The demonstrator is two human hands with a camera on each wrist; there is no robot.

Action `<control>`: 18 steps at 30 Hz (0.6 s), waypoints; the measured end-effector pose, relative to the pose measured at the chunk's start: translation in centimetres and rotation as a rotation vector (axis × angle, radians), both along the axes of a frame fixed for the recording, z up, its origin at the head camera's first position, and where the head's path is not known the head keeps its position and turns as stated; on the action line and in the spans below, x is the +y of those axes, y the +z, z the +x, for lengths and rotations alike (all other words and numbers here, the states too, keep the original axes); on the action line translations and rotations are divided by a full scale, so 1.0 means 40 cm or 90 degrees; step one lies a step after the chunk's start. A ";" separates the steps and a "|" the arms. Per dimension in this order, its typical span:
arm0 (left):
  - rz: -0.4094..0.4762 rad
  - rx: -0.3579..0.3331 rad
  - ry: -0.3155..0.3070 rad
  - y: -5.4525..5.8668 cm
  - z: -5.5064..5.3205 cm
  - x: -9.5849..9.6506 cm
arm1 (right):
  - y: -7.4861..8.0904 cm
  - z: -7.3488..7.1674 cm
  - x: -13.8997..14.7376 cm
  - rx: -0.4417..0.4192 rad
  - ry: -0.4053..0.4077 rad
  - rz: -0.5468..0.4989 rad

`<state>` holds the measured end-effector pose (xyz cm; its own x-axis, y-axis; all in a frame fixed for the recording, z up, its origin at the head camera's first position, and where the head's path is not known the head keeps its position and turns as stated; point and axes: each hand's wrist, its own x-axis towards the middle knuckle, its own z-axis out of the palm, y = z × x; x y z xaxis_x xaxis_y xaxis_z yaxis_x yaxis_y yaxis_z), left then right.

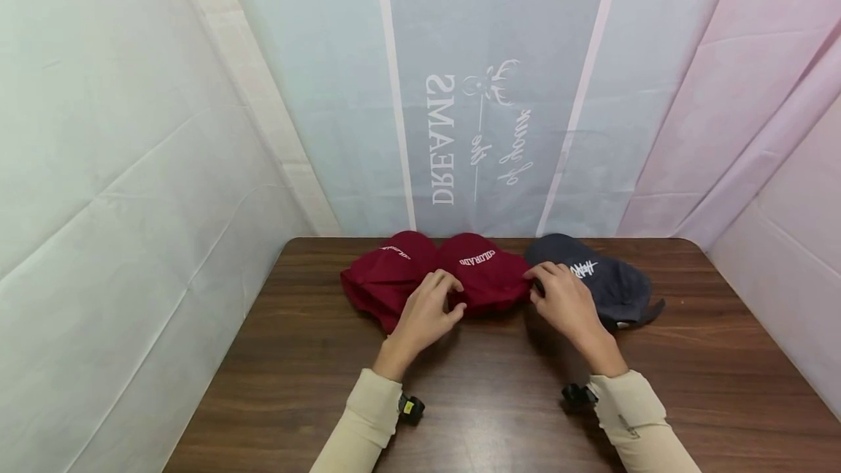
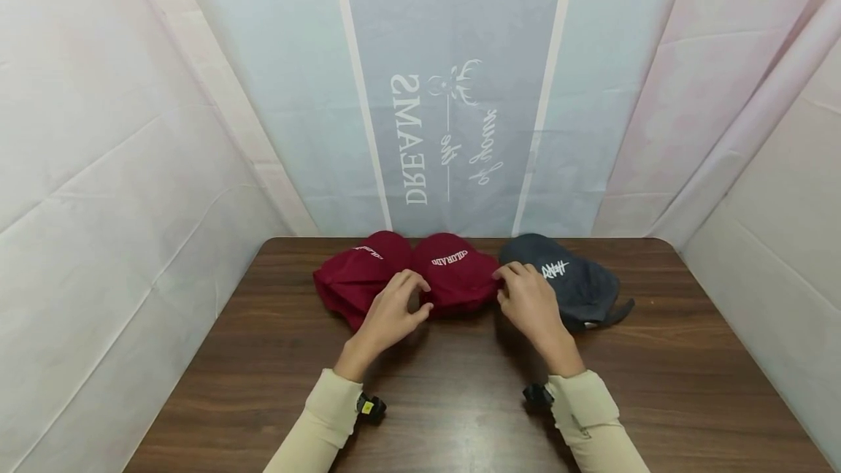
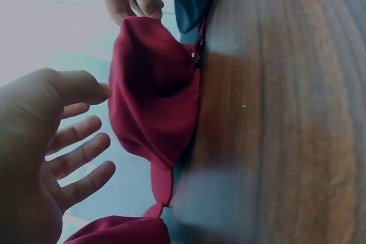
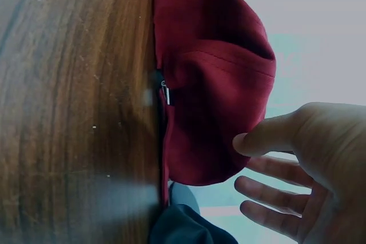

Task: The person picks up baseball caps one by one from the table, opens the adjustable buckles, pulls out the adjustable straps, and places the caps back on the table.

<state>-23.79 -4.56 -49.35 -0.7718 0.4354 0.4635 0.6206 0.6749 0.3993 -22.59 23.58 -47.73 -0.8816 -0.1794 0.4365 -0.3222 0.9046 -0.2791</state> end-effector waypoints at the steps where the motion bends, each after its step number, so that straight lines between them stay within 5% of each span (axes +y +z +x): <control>1: -0.006 -0.009 0.003 -0.003 0.001 0.001 | -0.002 0.000 0.000 -0.002 -0.002 -0.003; 18: -0.031 0.016 0.012 -0.037 -0.001 0.004 | -0.010 0.004 -0.016 0.005 0.004 -0.030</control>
